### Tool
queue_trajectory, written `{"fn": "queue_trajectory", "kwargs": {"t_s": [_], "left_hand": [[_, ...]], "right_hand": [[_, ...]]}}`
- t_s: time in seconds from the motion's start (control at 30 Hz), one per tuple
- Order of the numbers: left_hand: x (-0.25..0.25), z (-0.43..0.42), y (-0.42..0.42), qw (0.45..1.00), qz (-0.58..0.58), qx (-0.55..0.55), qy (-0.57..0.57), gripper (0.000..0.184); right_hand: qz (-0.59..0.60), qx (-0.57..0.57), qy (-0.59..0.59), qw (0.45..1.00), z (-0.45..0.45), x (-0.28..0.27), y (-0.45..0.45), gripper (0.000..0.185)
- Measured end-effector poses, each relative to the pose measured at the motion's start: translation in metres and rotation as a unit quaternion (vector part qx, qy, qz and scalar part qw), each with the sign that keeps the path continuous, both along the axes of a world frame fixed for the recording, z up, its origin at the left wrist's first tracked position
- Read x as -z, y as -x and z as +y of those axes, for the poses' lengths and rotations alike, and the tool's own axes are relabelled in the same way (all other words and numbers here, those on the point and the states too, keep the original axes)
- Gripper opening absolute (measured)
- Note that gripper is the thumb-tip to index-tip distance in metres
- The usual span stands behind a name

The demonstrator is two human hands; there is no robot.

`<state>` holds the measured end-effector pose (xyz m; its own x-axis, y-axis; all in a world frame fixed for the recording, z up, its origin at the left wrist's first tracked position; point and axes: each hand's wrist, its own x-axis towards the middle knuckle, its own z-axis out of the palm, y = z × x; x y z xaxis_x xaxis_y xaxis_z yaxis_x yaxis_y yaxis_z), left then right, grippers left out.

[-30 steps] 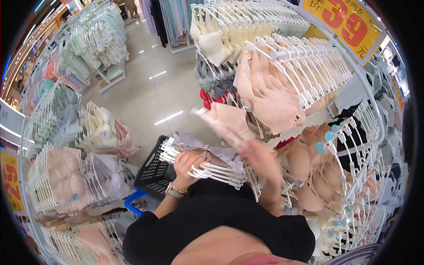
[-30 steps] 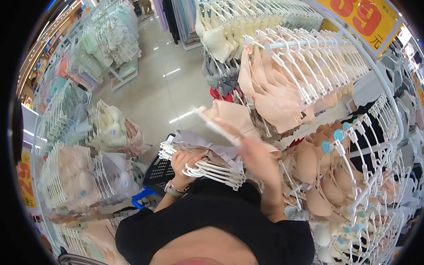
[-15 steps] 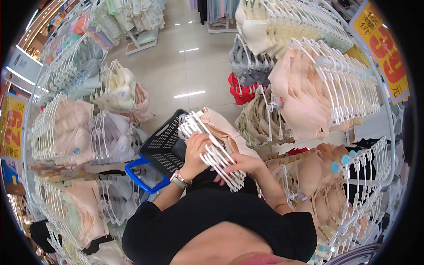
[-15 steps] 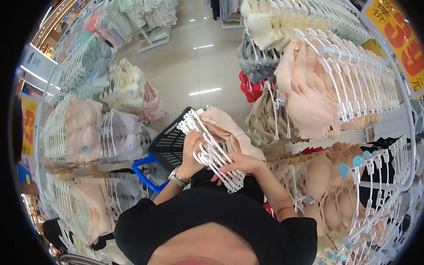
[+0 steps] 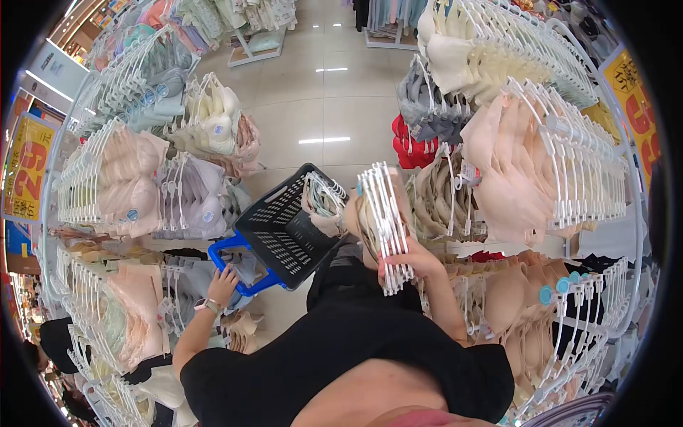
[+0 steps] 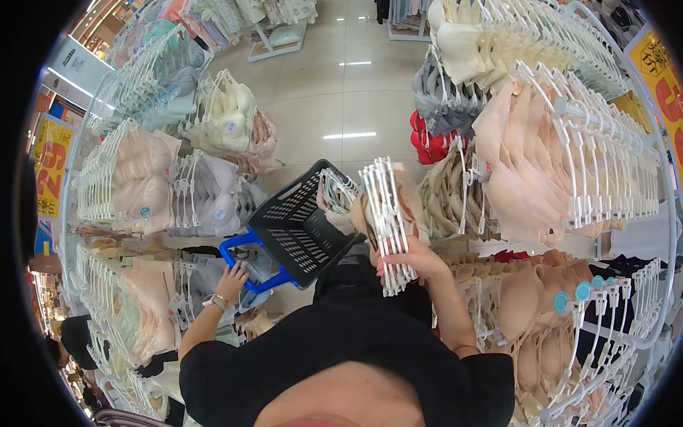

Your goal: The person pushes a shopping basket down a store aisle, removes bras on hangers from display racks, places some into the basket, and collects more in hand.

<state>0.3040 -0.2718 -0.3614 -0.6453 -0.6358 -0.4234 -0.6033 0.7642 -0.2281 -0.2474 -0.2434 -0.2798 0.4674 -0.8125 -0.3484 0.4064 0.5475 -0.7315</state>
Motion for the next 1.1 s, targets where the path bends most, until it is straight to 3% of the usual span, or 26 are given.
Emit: {"fn": "queue_trajectory", "kwargs": {"t_s": [0.17,0.2,0.27,0.33,0.6,0.73,0.8,0.9,1.1], "left_hand": [[0.054,-0.020,-0.004,0.997,-0.010,-0.028,-0.067,0.037],[0.054,-0.027,0.000,0.993,-0.017,-0.027,-0.110,0.032],[0.050,-0.033,0.008,0.996,-0.004,-0.003,-0.093,0.025],[0.046,-0.033,0.022,0.989,-0.074,-0.001,-0.131,0.018],[0.043,-0.025,0.078,0.985,-0.070,-0.105,-0.119,0.020],[0.057,-0.033,0.098,0.987,0.004,-0.135,-0.085,0.020],[0.063,-0.051,0.106,0.985,0.134,-0.091,-0.064,0.019],[0.059,-0.089,0.136,0.988,0.125,-0.082,-0.034,0.019],[0.046,-0.179,0.234,0.979,0.079,-0.184,-0.033,0.024]], "right_hand": [[0.000,0.040,-0.016,0.999,-0.001,0.005,0.000,0.021],[-0.001,0.042,-0.015,0.999,0.000,0.006,0.001,0.021],[0.002,0.054,-0.015,0.998,0.002,0.005,0.002,0.021],[0.009,0.054,-0.008,0.998,0.006,0.005,0.003,0.021],[0.020,0.157,-0.035,0.987,0.015,-0.003,0.012,0.020],[0.018,0.214,-0.042,0.976,0.013,0.003,0.016,0.020],[0.017,0.197,-0.024,0.980,0.007,0.008,0.019,0.019],[0.046,0.178,-0.024,0.983,-0.003,0.008,0.016,0.021],[0.043,0.169,-0.029,0.984,-0.003,0.006,0.011,0.021]]}}
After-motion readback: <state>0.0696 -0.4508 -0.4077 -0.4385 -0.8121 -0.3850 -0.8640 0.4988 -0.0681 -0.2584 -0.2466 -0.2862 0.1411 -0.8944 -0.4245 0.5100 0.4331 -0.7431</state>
